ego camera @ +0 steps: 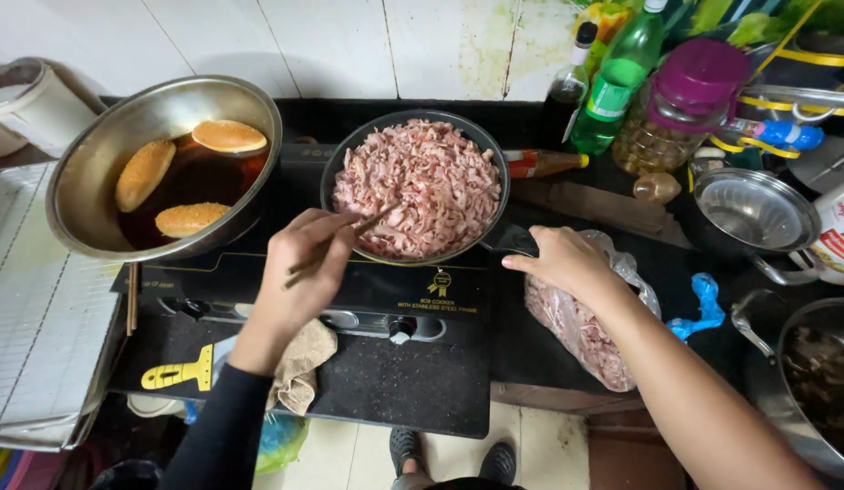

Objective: Preparing and topping mini pizza-like bakery snacks with sauce and sliced sausage in a commercial kitchen.

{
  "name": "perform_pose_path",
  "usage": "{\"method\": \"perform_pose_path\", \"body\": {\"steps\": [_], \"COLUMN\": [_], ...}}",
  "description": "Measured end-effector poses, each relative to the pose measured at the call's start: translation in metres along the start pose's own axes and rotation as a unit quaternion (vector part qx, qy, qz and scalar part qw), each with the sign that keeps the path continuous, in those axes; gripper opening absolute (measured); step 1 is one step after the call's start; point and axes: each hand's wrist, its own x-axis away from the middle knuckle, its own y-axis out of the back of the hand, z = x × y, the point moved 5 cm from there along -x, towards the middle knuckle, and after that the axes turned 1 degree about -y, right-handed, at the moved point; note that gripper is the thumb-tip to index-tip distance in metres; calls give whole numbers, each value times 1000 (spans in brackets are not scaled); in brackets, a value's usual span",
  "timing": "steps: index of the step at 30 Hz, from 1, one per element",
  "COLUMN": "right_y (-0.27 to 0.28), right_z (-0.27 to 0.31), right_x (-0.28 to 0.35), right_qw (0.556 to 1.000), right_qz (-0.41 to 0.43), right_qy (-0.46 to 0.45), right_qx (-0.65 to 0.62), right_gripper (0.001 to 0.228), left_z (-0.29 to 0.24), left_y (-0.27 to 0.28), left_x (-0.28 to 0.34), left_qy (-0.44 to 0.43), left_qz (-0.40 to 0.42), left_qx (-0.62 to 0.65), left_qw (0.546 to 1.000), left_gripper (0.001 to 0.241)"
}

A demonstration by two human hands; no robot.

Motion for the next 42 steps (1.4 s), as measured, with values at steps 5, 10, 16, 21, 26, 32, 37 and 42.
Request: {"method": "perform_pose_path", "body": {"steps": [5, 10, 16, 21, 26, 32, 37, 42], "right_y": [0, -9, -1, -8, 5, 40, 50, 55], "right_z": [2, -4, 5, -2, -2, 13, 16, 21], "right_x": [2, -5, 2, -2, 13, 61, 94, 125], "right_qw": [1000, 1000, 998, 996, 987, 984, 967, 943], "right_qz": [3, -3, 4, -62, -129, -152, -236, -323], "right_qy": [-1, 19, 13, 52, 99, 76, 92, 74], "right_qx": [10, 21, 55, 33, -4, 43, 36, -20], "right_gripper": [64, 67, 69, 74, 54, 32, 11, 14], "left_z": [-21, 10, -1, -3, -37, -16, 32, 62], "left_y": [-19, -60, -66, -72, -97, -143, -183, -200], "left_x": [34, 84, 103, 136, 158, 134, 110, 97], "left_qy": [6, 17, -10, -26, -299, -299, -316, -316], "left_qz": [-54, -33, -33, 63, 147, 248, 264, 277], "left_qx": [-80, -165, -154, -198, -171, -168, -217, -186], "left_qw": [995, 986, 987, 978, 927, 906, 885, 888], "left_gripper": [24, 37, 37, 42, 40, 48, 42, 55]}}
